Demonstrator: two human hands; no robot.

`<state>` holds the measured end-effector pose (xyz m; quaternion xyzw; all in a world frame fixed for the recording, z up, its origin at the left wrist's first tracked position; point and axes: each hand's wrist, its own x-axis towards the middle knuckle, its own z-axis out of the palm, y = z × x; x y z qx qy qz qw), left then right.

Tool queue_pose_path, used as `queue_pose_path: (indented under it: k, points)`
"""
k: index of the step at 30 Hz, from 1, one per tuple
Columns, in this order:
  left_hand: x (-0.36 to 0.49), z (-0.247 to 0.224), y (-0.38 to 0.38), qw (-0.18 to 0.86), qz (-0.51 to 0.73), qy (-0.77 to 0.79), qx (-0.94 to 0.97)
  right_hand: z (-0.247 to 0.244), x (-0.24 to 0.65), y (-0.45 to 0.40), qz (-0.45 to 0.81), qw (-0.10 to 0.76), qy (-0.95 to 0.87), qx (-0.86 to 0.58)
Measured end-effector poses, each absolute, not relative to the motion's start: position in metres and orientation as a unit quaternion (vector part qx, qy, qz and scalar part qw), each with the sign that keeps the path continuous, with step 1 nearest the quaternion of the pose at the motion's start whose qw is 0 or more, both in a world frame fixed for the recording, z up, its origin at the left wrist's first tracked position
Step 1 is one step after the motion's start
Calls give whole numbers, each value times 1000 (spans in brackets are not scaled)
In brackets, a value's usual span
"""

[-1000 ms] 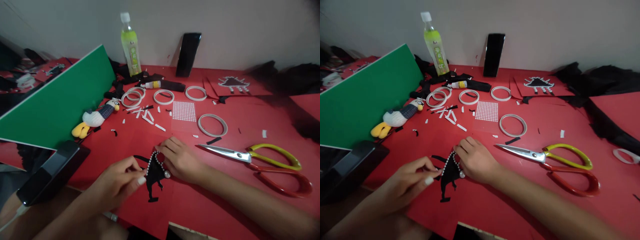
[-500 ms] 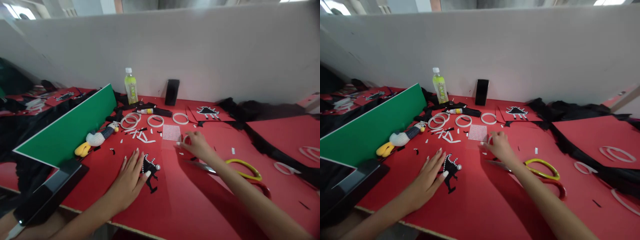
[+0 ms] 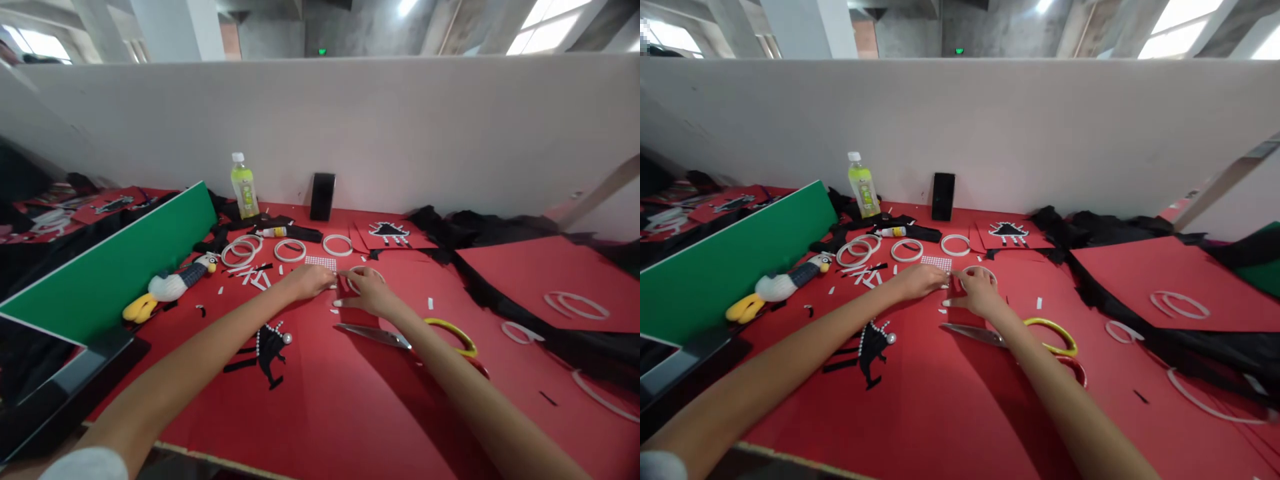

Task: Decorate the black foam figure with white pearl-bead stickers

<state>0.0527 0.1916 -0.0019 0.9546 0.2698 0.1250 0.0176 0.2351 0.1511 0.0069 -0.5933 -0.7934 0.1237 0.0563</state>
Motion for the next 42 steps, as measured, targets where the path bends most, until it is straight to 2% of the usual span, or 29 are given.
queue_pose_path:
  k: [6,12,24,30,34,37,40,42]
  points:
    - [59,2,196,-20,29,259,965,2,234,156,137,37,-801,-581]
    - [65,7,191,-37,-5,258,965,4,234,154,143,33,-806,-574]
    - [49,2,190,54,66,313,946,1,236,155,147,46,-806,-571]
    - [36,0,189,120,72,327,935,7,229,147,146,95,-799,-576]
    - [31,4,180,138,96,338,926,12,227,145,133,162,-825,-524]
    - [28,2,170,143,126,359,914,12,229,147,226,216,-800,-512]
    - [24,-2,166,152,156,387,896,11,227,148,366,199,-739,-530]
    - [22,-5,166,160,174,404,884,9,222,146,408,186,-722,-527]
